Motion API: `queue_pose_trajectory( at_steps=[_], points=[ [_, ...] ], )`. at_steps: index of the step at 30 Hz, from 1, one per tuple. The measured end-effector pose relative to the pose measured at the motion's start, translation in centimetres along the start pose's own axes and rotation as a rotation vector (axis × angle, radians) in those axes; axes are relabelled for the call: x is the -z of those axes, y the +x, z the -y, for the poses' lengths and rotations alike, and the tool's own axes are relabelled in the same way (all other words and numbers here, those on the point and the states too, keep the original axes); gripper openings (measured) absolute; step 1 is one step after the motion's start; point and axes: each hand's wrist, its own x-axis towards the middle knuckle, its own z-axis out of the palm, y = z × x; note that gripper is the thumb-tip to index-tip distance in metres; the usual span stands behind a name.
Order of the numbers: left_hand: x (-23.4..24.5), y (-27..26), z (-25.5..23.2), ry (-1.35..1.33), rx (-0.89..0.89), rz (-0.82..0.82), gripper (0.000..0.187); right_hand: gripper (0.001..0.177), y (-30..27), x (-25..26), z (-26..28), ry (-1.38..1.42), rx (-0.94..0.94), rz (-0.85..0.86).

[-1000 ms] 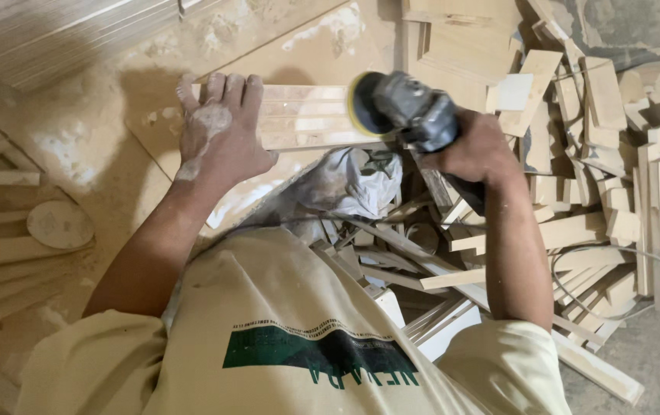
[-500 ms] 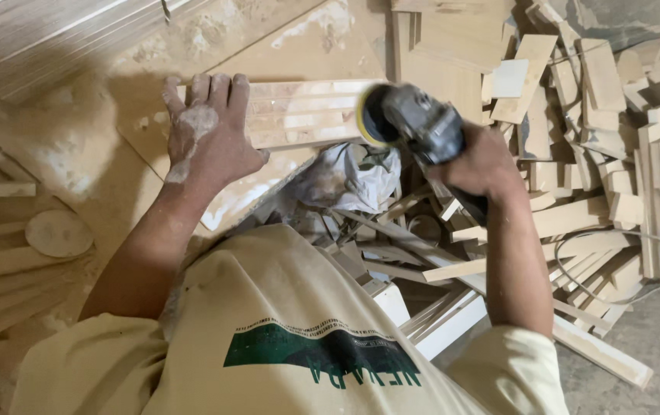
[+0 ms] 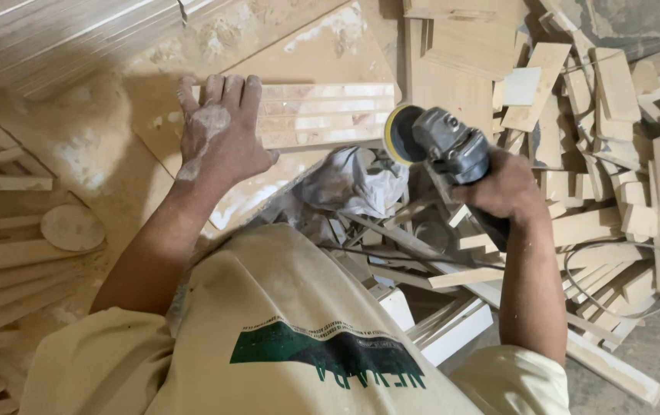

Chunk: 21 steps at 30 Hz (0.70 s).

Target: The person uses an angle grinder with a sanding disc to smooth the edges and surfaces of small wooden planks and a larger wooden board. They hold the wood with one hand and operate the tool with the other, moving it along the edges and faces of the pieces.

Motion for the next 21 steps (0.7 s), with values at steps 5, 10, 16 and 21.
queue_pose_trajectory(
  at_steps=[5,10,16,21],
  points=[
    [5.9,1.4,1.1,-0.352,0.128,0.551,0.123,0.084,-0.3,-0.3,1.0,-0.028,0.035,-0.099],
    [4.3,-2.4,6.5,-0.906,0.262,0.461,0.147,0.083,0.0,-0.5,2.8,-0.153,0.101,-0.072],
    [-0.3,-3.5,6.0,-1.063,0.323,0.395,0.088,0.084,-1.9,-0.2,9.8,-0.174,0.207,-0.039],
    [-2.6,-3.1,6.0,-1.075,0.267,0.324,0.085,0.087,-2.6,-0.4,17.9,-0.217,0.293,0.067]
  ],
)
